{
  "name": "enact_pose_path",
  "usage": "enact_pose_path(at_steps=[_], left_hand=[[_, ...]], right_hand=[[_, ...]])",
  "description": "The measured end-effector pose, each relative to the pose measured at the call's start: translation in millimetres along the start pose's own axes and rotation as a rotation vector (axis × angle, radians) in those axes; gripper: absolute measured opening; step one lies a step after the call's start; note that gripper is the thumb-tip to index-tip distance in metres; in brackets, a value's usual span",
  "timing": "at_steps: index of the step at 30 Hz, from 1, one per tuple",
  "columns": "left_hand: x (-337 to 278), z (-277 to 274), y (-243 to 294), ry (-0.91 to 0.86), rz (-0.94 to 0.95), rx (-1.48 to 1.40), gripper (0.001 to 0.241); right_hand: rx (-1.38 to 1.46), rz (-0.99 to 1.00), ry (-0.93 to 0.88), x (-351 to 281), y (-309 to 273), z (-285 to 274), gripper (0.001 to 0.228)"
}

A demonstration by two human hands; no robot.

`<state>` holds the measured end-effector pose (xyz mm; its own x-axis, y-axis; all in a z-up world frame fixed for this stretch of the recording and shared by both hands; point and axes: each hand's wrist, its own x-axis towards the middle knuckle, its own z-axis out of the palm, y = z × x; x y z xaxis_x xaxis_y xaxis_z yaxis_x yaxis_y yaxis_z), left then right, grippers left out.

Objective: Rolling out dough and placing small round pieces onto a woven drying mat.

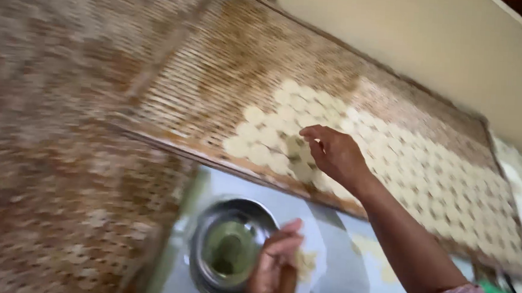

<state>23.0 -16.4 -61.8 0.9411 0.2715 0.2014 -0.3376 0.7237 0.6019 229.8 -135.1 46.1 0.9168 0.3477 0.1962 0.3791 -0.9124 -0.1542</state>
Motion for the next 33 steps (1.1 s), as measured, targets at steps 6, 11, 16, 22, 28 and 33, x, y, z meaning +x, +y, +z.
enact_pose_path(at_steps=[6,11,16,22,28,33], left_hand=[[-5,10,38,0.074,-0.087,-0.006,0.018],[-4,-1,41,0.131,-0.236,-0.013,0.038],[-5,7,50,0.149,-0.239,0.143,0.024],[-8,13,46,0.151,-0.211,0.140,0.024],[-6,13,41,0.172,-0.241,0.119,0.028],[-7,17,39,0.139,-0.223,0.153,0.028]], right_hand=[[0.252,0.405,-0.099,-159,76,-50,0.007],[0.036,0.642,-0.168,-279,134,-38,0.016],[-0.013,0.618,-0.211,-332,131,-6,0.023],[-0.109,0.521,-0.082,-333,139,17,0.026],[-0.139,0.382,-0.038,-326,132,12,0.028],[0.001,0.551,-0.094,-327,149,16,0.035]])
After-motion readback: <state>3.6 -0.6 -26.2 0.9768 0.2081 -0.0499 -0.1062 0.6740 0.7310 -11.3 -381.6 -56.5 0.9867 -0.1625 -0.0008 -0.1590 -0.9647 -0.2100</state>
